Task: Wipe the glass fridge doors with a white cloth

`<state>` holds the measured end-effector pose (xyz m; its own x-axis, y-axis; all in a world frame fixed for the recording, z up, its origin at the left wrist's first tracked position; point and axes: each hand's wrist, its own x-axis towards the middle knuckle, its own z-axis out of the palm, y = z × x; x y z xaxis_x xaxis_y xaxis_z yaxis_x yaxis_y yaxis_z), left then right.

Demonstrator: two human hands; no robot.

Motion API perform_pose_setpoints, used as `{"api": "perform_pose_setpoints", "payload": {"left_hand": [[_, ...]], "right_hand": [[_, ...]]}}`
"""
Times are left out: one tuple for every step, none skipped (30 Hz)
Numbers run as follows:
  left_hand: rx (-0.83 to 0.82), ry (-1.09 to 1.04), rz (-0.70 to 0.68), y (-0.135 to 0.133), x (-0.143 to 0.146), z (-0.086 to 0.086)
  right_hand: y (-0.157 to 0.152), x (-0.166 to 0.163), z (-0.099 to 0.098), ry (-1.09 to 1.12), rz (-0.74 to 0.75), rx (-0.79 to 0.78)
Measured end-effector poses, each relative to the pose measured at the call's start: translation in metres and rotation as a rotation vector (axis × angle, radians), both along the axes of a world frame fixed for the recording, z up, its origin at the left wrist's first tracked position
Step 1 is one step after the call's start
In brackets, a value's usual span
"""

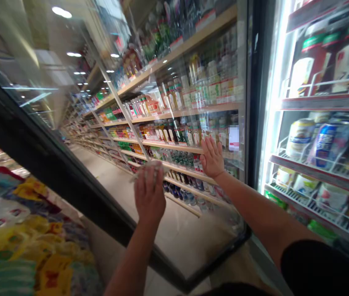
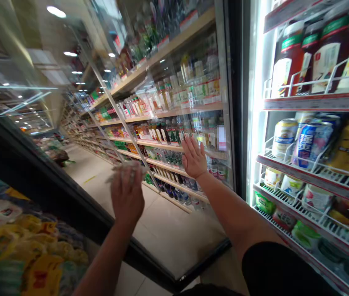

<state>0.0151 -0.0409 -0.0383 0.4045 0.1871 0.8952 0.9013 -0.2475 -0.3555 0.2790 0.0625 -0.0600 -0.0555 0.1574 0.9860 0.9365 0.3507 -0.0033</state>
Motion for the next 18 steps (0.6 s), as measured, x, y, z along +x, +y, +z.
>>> {"api": "perform_pose_setpoints", "payload": {"left_hand": [[-0.049,0.110,-0.050,-0.002,0.001,-0.022],[-0.126,0.214,-0.067,-0.003,0.002,-0.040],[-0.167,0.272,-0.076,-0.005,0.001,-0.052],[-0.192,0.298,-0.070,-0.006,-0.001,-0.056],[-0.188,0.283,-0.052,-0.006,-0.005,-0.052],[-0.157,0.232,-0.030,-0.005,-0.010,-0.040],[-0.104,0.157,-0.010,-0.004,-0.014,-0.024],[-0.055,0.079,0.006,-0.003,-0.019,-0.005],[-0.014,-0.006,0.017,-0.001,-0.022,0.015],[0.014,-0.072,0.019,0.001,-0.023,0.032],[0.036,-0.129,0.024,0.002,-0.022,0.044],[0.049,-0.171,0.024,0.004,-0.018,0.051],[0.053,-0.196,0.024,0.006,-0.012,0.052],[0.046,-0.202,0.027,0.007,-0.003,0.046],[0.023,-0.180,0.023,0.008,0.007,0.035],[-0.016,-0.124,0.008,0.008,0.017,0.020],[-0.068,-0.039,-0.015,0.008,0.027,0.003],[-0.127,0.082,-0.065,0.008,0.036,-0.015]], "right_hand": [[0.000,0.000,0.000,0.002,-0.013,-0.023],[0.000,0.000,0.000,0.005,-0.023,-0.050],[-0.001,0.000,0.000,0.008,-0.027,-0.073],[-0.001,0.000,0.000,0.012,-0.023,-0.089],[-0.001,0.000,0.000,0.015,-0.016,-0.096],[-0.001,0.000,0.000,0.018,-0.008,-0.096],[-0.001,0.000,0.000,0.019,-0.004,-0.093],[-0.001,0.000,0.000,0.019,-0.003,-0.085],[0.000,0.000,0.000,0.019,-0.006,-0.076],[0.000,0.000,-0.001,0.018,-0.009,-0.072],[0.001,0.000,-0.001,0.018,-0.012,-0.071],[0.001,0.001,-0.002,0.017,-0.014,-0.071],[0.002,0.001,-0.002,0.015,-0.015,-0.070],[0.002,0.001,-0.002,0.012,-0.014,-0.065],[0.002,0.002,-0.002,0.010,-0.011,-0.056],[0.002,0.002,-0.002,0.010,-0.008,-0.042],[0.001,0.002,-0.002,0.010,-0.005,-0.028],[0.001,0.002,-0.001,0.010,-0.002,-0.019]]}}
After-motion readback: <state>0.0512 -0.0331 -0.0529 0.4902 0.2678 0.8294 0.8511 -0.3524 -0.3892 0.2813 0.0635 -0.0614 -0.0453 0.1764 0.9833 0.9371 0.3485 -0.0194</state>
